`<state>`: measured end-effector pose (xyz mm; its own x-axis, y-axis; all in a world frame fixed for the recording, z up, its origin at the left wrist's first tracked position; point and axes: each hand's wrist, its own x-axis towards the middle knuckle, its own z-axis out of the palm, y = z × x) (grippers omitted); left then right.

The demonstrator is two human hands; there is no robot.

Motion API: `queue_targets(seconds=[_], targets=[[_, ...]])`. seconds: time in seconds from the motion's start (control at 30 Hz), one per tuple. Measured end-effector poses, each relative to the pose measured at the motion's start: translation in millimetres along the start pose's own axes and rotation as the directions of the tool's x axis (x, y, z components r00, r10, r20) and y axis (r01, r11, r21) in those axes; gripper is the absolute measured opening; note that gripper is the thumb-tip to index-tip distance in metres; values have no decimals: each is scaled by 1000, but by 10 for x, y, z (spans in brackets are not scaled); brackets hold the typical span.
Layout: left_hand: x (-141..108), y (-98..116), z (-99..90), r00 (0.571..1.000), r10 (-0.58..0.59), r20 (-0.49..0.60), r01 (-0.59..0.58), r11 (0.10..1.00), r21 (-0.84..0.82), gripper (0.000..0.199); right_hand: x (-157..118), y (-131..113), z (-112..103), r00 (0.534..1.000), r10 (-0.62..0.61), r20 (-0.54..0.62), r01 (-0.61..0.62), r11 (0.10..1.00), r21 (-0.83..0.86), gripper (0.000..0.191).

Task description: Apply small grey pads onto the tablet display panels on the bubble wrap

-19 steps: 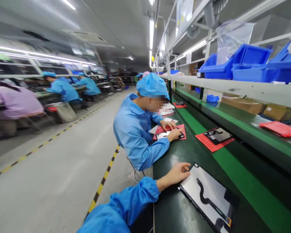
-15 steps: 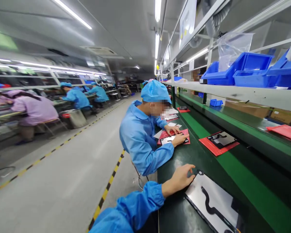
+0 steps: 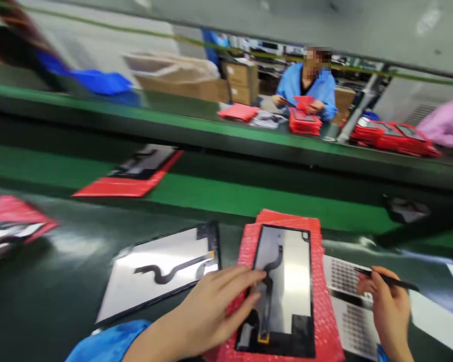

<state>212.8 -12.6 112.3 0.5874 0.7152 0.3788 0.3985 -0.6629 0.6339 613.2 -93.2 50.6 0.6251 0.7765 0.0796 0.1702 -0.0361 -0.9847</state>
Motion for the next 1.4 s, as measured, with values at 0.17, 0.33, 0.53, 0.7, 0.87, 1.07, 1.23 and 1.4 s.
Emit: queue_targets(seconds=[0.17, 0.33, 0.53, 0.7, 0.87, 1.07, 1.23, 1.4], targets=[[415, 484, 400, 882, 242, 404, -250, 968, -34, 33, -19, 40, -428, 995, 102, 12, -101, 991, -86, 50], [509, 534, 756, 817, 225, 530, -294, 955, 47, 46, -21, 24, -395, 981, 141, 133, -130, 988, -89, 54], [597, 323, 1033, 848, 150, 508, -232, 967, 102, 74, 228, 79, 19, 949, 136, 284, -112, 989, -98, 52], [630, 316, 1051, 847, 139, 514, -236, 963, 129, 71, 475, 226, 190, 946, 145, 291, -114, 986, -120, 56], [561, 298, 1057, 866, 159, 474, -250, 959, 135, 68, 520, 286, 165, 934, 192, 303, -153, 977, -147, 54], [531, 208, 1082, 846, 217, 487, -359, 907, 221, 71, 514, 287, 154, 932, 215, 293, -173, 971, -162, 54], [552, 211, 995, 844, 225, 487, -358, 913, 198, 64, 529, 255, 174, 926, 225, 302, -183, 970, -162, 53], [625, 286, 844, 846, 209, 491, -331, 927, 176, 61, 573, 175, 131, 912, 227, 342, -195, 973, -126, 47]])
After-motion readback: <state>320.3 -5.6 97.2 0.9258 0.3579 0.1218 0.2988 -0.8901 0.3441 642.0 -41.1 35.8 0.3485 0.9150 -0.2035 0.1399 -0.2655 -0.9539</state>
